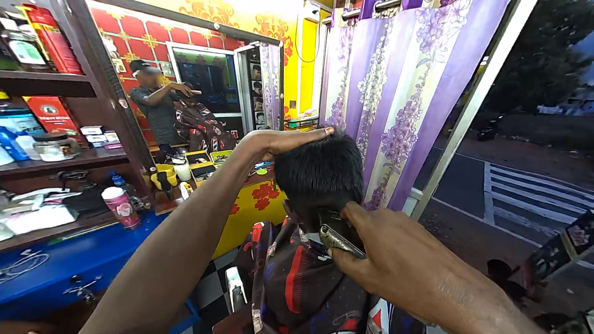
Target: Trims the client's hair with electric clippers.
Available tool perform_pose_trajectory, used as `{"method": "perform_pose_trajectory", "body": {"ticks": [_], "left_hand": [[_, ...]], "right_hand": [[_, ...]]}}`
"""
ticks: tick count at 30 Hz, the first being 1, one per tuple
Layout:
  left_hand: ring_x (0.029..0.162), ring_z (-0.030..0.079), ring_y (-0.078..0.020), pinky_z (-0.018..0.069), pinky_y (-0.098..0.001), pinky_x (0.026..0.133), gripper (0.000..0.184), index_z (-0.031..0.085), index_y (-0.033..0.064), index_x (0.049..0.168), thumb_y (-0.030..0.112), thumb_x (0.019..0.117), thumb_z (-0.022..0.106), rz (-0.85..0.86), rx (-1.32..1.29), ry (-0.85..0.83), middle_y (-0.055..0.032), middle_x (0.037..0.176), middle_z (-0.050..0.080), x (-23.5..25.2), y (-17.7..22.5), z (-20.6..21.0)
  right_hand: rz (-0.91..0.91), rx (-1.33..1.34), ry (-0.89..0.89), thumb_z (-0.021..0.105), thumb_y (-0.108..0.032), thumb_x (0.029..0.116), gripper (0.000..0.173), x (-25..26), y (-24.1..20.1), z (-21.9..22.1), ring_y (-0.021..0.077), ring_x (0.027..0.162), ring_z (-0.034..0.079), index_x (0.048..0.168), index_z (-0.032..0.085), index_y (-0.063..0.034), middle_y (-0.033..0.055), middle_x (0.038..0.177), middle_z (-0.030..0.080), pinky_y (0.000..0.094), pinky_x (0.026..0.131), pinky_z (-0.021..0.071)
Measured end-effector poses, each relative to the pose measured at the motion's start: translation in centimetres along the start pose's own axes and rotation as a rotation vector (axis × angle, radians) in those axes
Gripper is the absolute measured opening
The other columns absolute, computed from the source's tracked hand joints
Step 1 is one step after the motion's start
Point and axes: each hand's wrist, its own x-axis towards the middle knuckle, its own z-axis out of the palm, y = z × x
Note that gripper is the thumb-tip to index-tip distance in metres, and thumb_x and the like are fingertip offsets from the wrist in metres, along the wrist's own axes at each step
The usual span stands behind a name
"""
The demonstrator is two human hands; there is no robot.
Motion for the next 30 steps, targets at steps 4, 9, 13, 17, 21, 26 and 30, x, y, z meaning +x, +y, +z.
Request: {"method": "perform_pose_trajectory", "body": {"ticks": [4,9,13,17,21,26,30], "left_hand": [[0.109,0.064,-0.0133,0.0526,-0.0411,0.094,0.066,0.059,0.0202,0.135,0.069,0.102,0.028,-0.024,0.005,-0.012,-0.0032,0.119,0.067,0.1,-0.1,-0.2],[0.111,0.063,-0.016,0.0508,-0.0436,0.095,0.068,0.058,0.019,0.135,0.07,0.1014,0.029,-0.048,0.049,0.012,-0.0054,0.122,0.066,0.0,0.3,-0.2],[0.114,0.062,-0.0168,0.0502,-0.0452,0.096,0.069,0.057,0.0197,0.138,0.07,0.1017,0.025,-0.031,0.071,0.009,-0.0059,0.125,0.064,0.1,0.1,-0.2],[0.112,0.063,-0.0156,0.0513,-0.0445,0.095,0.069,0.059,0.0206,0.136,0.07,0.1016,0.024,-0.01,0.061,0.002,-0.0044,0.123,0.066,0.1,-0.1,-0.2],[0.115,0.062,-0.0183,0.0501,-0.0475,0.097,0.071,0.058,0.0198,0.137,0.071,0.1013,0.024,-0.018,0.062,0.022,-0.006,0.125,0.065,-0.3,0.3,0.0],[0.11,0.065,-0.0168,0.0533,-0.0454,0.094,0.069,0.06,0.0209,0.135,0.07,0.101,0.027,-0.011,0.037,0.02,-0.0043,0.12,0.068,0.0,0.0,0.0],[0.108,0.065,-0.0154,0.054,-0.0436,0.092,0.068,0.061,0.0212,0.132,0.069,0.1019,0.024,0.005,0.04,0.005,-0.003,0.118,0.068,0.1,0.0,0.0]], "right_hand": [[0.056,-0.07,0.128,0.059,-0.054,0.0908,0.034,-1.2,0.2,0.9,0.0108,0.058,0.058,0.098,0.06,-0.0206,-0.0069,0.064,0.054,0.0321,0.049,0.0464],[0.212,-0.137,0.097,0.061,-0.048,0.0926,0.039,-1.3,-4.1,1.5,0.0244,0.067,0.067,0.104,0.06,-0.0098,0.0044,0.071,0.061,0.0403,0.055,0.0523],[0.267,-0.187,0.179,0.064,-0.043,0.0936,0.044,-0.7,-7.5,3.2,0.0283,0.065,0.068,0.109,0.063,-0.0008,0.0112,0.078,0.065,0.0402,0.053,0.0534],[0.223,-0.192,0.218,0.06,-0.037,0.0973,0.042,1.2,-9.4,5.8,0.0293,0.065,0.069,0.113,0.064,0.0019,0.0149,0.083,0.067,0.0401,0.052,0.054],[-0.025,0.302,0.096,0.06,-0.044,0.097,0.053,0.7,-6.8,8.4,0.0286,0.081,0.071,0.133,0.059,-0.0048,0.0122,0.096,0.071,0.0463,0.068,0.0575],[-0.077,1.645,-0.009,0.062,-0.021,0.1018,0.05,-2.3,-4.6,11.4,0.0228,0.091,0.072,0.14,0.045,0.0065,0.0138,0.108,0.069,0.0433,0.084,0.0629],[-0.138,1.71,-0.096,0.06,-0.025,0.1029,0.037,-4.3,-0.8,9.3,0.0206,0.087,0.072,0.13,0.055,-0.0005,0.0082,0.105,0.071,0.0417,0.078,0.0638]]}}
